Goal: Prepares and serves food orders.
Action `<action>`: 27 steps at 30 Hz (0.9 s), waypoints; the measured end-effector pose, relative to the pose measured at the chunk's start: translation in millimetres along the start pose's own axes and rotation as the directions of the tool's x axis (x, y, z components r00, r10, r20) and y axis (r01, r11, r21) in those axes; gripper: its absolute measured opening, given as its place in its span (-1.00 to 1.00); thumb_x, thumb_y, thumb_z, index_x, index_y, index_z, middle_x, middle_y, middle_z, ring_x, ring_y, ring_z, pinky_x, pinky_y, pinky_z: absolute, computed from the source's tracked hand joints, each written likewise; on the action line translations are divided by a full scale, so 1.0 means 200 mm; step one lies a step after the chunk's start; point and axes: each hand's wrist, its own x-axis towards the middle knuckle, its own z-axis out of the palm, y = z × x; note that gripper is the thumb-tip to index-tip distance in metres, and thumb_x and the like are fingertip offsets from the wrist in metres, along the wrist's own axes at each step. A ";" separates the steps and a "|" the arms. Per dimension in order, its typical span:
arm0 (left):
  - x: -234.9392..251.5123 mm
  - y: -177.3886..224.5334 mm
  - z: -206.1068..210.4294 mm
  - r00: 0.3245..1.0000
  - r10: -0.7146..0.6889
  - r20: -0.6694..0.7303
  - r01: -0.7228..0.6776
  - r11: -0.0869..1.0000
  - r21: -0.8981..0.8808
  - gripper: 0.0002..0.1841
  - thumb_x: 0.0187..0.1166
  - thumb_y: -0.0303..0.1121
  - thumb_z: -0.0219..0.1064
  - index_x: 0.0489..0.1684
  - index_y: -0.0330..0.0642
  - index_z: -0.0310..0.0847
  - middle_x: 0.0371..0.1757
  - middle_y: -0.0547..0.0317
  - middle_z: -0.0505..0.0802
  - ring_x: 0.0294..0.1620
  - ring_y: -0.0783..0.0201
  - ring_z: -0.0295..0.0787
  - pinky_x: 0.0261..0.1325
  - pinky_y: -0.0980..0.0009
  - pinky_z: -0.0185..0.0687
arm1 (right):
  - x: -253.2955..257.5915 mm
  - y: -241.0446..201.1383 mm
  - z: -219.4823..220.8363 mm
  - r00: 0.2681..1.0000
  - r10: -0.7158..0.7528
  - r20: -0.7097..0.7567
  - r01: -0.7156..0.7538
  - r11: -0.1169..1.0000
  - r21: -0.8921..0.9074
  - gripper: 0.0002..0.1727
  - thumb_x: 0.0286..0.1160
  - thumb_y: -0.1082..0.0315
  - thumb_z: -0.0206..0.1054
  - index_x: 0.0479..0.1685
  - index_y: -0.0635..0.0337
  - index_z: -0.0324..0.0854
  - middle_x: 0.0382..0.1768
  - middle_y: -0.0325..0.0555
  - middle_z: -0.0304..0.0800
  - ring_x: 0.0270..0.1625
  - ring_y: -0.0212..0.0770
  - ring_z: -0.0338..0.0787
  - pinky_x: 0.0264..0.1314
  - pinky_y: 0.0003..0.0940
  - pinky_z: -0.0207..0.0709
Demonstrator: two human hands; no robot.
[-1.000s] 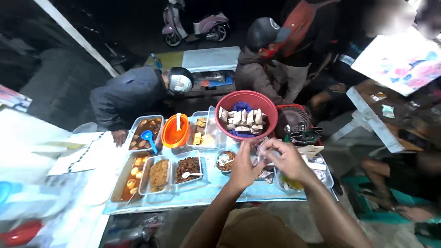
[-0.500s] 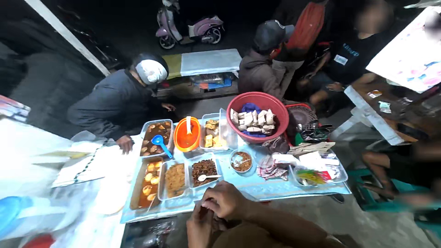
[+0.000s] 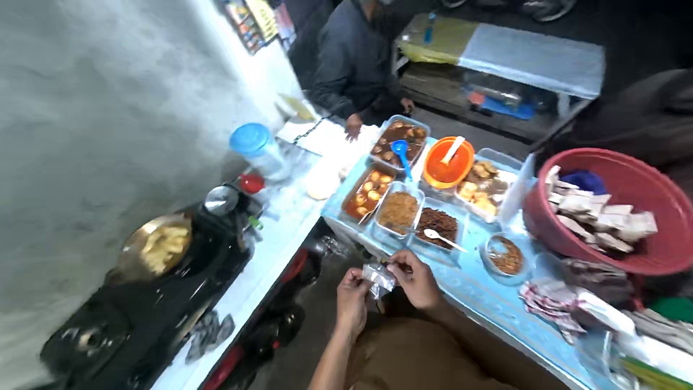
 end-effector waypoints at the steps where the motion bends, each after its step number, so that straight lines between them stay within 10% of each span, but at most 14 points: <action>1: -0.01 -0.01 0.00 1.000 -0.008 -0.029 0.006 0.999 -0.054 -0.82 0.40 -0.71 0.34 -0.11 -0.35 0.61 -0.26 0.04 0.81 -0.26 0.23 0.78 -0.18 0.27 0.79 | 0.00 0.01 0.01 1.000 -0.015 0.003 0.015 1.000 -0.017 -0.71 0.57 0.22 0.45 0.11 0.21 0.70 -0.09 -0.15 0.86 -0.10 -0.35 0.88 -0.02 -0.37 0.83; 7: -0.10 0.04 0.06 0.985 -0.103 -0.140 0.078 0.981 -0.179 -0.78 0.81 -0.42 0.10 -0.03 -0.39 0.61 -0.25 -0.05 0.85 -0.27 0.17 0.85 -0.13 0.19 0.85 | 0.11 -0.05 -0.09 0.956 -0.059 0.287 0.140 0.953 -0.269 -0.59 0.54 0.22 0.46 0.37 0.03 0.71 0.06 -0.21 0.89 0.01 -0.34 0.86 0.12 -0.35 0.77; 18: -0.08 -0.04 0.18 0.988 -0.137 -0.066 0.118 0.964 -0.238 -0.88 0.58 -0.49 0.41 -0.14 -0.35 0.60 -0.22 -0.08 0.86 -0.25 0.15 0.84 -0.12 0.20 0.83 | -0.02 0.07 -0.22 0.893 -0.447 -0.044 0.422 0.868 -0.263 -0.83 0.48 0.19 0.53 -0.21 0.09 0.82 -0.24 -0.27 0.86 -0.17 -0.39 0.81 -0.03 -0.38 0.75; 22: -0.09 -0.08 0.28 0.988 -0.154 -0.026 0.144 0.964 -0.223 -0.88 0.59 -0.46 0.39 -0.12 -0.34 0.62 -0.23 -0.04 0.85 -0.23 0.19 0.82 -0.09 0.22 0.80 | -0.08 0.07 -0.19 0.981 -0.154 0.115 0.182 0.937 -0.298 -0.54 0.38 -0.14 0.55 -0.11 0.08 0.86 -0.19 -0.20 0.89 -0.15 -0.22 0.83 0.03 -0.07 0.73; 27: -0.05 -0.06 0.28 0.989 -0.145 -0.037 0.135 0.970 -0.201 -0.87 0.50 -0.58 0.44 -0.22 -0.33 0.55 -0.20 -0.06 0.87 -0.19 0.15 0.85 -0.05 0.17 0.82 | 0.01 0.12 -0.20 0.981 -0.005 0.194 -0.015 0.995 0.099 -0.82 0.49 0.24 0.50 -0.08 0.13 0.85 -0.14 -0.24 0.91 -0.11 -0.37 0.84 0.02 -0.40 0.75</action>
